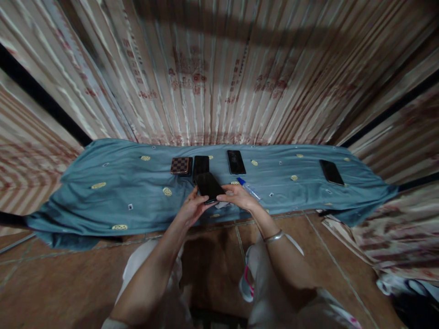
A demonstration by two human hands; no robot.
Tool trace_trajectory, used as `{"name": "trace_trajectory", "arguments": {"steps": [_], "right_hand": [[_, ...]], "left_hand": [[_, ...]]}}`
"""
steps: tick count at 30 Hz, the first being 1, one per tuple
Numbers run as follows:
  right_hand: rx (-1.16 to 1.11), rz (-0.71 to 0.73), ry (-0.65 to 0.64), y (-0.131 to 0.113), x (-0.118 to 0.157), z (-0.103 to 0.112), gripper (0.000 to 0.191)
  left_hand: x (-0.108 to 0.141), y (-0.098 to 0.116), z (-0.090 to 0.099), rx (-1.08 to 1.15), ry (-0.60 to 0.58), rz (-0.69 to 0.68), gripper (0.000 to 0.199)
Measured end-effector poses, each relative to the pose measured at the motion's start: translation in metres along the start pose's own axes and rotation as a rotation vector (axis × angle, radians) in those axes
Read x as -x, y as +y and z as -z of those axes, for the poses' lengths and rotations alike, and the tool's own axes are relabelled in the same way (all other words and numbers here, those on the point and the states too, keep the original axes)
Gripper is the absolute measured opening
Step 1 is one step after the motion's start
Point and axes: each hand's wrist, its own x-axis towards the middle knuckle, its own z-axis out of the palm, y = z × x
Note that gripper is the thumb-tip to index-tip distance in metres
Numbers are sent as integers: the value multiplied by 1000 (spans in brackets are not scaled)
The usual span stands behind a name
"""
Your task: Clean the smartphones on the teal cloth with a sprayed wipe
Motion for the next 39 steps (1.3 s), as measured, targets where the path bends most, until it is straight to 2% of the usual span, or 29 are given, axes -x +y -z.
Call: {"name": "trace_trajectory", "arguments": {"steps": [4,13,20,25,30,34,39], "right_hand": [[-30,-46,7,1,1,-3,45],[-29,-14,76,10,-1,-13,42],[100,25,171,5,1,-21,42],[-51,18,36,-6,8,-17,45],[-147,81,-50,-7,12,-11,46],[28,118,-3,-3,11,-12,43],[456,169,165,-8,13,-16,40]], "left_hand": [[-1,-1,1,-44,-8,-26,71],[1,-2,-1,-137,-23,-103,100],[0,-2,2,-172,43,-124,104],[3,8,-1,-70,19,-63,96],[4,13,-1,-26,9,-31,89],[3,9,0,-48,17,-33,92],[0,1,-1,-78,102,-70,100]]}}
